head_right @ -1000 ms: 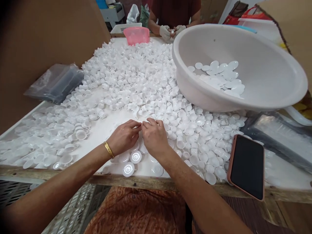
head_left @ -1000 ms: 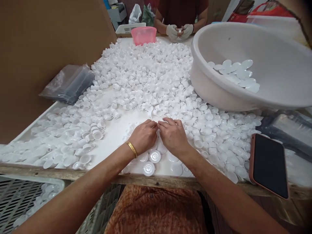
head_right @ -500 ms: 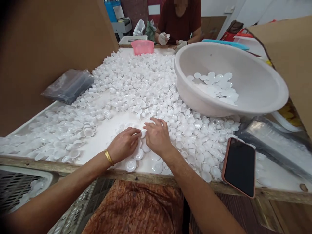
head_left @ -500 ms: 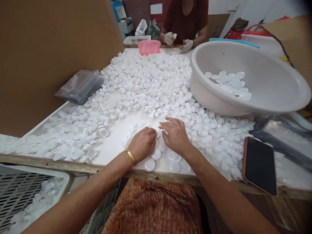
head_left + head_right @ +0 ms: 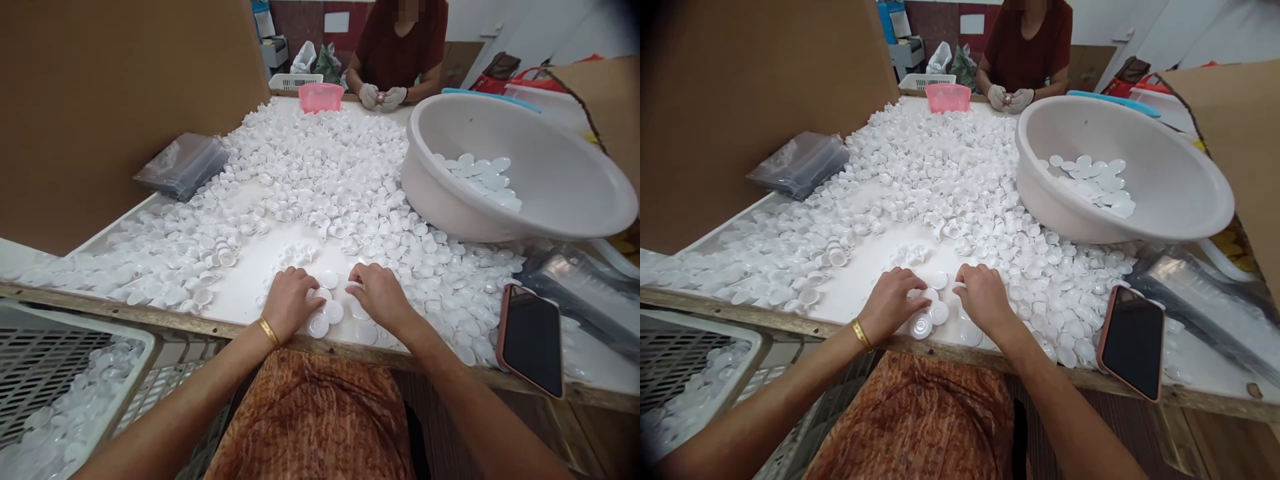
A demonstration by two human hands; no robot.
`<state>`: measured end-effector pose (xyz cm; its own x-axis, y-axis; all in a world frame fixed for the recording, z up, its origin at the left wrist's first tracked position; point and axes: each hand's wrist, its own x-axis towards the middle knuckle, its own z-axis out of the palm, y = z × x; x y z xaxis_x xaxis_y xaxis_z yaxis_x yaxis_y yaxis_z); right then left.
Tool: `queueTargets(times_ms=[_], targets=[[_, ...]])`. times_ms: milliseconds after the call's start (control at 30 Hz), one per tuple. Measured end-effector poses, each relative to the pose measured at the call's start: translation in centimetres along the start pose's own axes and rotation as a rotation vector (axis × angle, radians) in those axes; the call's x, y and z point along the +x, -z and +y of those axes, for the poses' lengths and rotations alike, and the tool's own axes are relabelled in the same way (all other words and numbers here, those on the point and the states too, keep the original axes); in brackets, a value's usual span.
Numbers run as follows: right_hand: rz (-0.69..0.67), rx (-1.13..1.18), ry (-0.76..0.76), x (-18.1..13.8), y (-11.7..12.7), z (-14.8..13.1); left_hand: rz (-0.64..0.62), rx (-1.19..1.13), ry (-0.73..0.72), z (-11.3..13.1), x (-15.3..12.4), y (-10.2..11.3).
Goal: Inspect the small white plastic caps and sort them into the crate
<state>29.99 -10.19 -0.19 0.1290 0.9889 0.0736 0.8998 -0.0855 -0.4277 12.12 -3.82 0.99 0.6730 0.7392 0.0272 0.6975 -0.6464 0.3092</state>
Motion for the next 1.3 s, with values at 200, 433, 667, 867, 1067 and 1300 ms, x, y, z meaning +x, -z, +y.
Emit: queueTargets(times_ms=[200, 433, 667, 867, 1067, 1300], targets=[[0.06, 0.434, -0.187, 0.8, 1.2, 0.0, -0.27, -0.417, 0.193, -0.3, 1.6, 1.8], [-0.003, 0.807, -0.273, 3.2, 0.3, -0.7, -0.306, -0.368, 0.158, -0.4, 2.0, 0.9], [-0.042, 0.919, -0.302, 8.2, -2.0, -2.7, 0.008, -0.098, 0.099, -1.6, 1.9, 1.3], [-0.119, 0.973, -0.395, 10.5, -4.7, -3.4, 0.247, 0.068, -0.062, -4.4, 3.8, 0.5], [-0.174, 1.007, -0.458, 10.5, -4.9, -3.4, 0.148, 0.25, -0.218, -4.6, 4.7, -0.4], [-0.218, 1.02, -0.49, 10.8, -4.8, -3.5, 0.139, 0.274, -0.31, -4.8, 4.8, -0.2]])
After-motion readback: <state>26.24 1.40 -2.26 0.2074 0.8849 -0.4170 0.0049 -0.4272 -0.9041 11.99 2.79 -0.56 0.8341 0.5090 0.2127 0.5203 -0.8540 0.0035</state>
